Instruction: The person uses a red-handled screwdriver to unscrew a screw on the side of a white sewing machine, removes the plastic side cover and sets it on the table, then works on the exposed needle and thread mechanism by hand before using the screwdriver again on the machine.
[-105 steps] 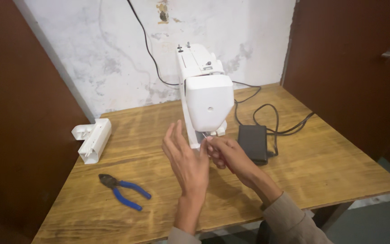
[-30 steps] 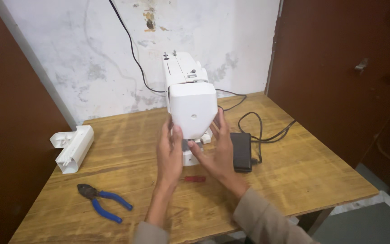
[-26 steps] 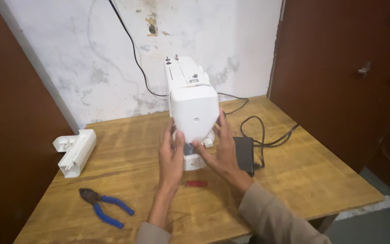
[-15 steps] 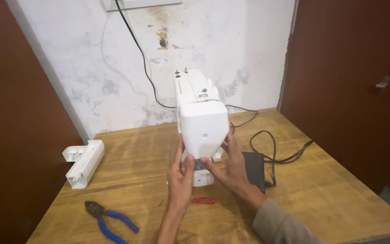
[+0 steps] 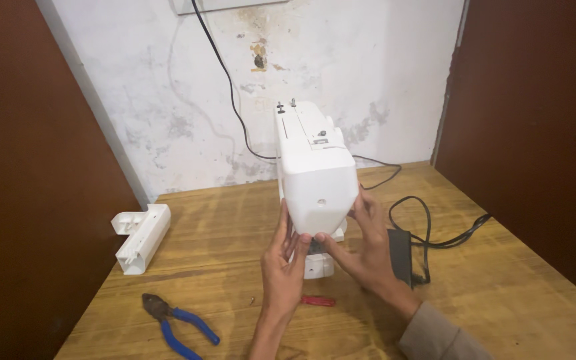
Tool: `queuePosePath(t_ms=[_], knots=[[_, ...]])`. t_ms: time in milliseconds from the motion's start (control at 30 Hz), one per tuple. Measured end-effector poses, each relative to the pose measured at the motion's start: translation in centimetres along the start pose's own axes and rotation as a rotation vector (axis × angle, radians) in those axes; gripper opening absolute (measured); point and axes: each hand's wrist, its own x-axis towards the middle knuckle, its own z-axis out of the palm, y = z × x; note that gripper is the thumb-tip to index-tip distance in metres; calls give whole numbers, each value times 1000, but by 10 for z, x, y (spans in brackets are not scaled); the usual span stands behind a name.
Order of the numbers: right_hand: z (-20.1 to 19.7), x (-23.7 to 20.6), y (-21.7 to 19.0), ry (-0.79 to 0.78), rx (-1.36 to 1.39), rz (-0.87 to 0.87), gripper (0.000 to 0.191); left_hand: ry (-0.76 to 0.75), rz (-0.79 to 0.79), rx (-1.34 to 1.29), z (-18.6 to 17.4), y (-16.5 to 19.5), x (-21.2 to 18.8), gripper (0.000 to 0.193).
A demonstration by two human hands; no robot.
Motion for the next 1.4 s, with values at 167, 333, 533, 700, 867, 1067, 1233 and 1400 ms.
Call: queuePosePath(t_ms=[167,333,533,700,867,1067,1233,1400], knots=[[2,0,0,19,-5,10,85,19,7,77,0,4,0,71],[3,-2,1,26,12,46,85,22,13,71,0,6,0,70],[2,-2,0,39,6,34,78,53,-39,62,-1,4,-1,68],[8,-3,-4,73,49,40,84,31,55,38,-1,5,-1,64],[7,-2,-5,88,14,44,82,63,20,127,0,8,-2,65],[6,0,-7,94,63,45,79,87,-15,170,1,13,-3,64],[8,-3,-7,98,55,66,83,68,38,152,0,12,-2,63],[9,-5,-5,101,48,75,82,68,56,133,0,11,-4,61]])
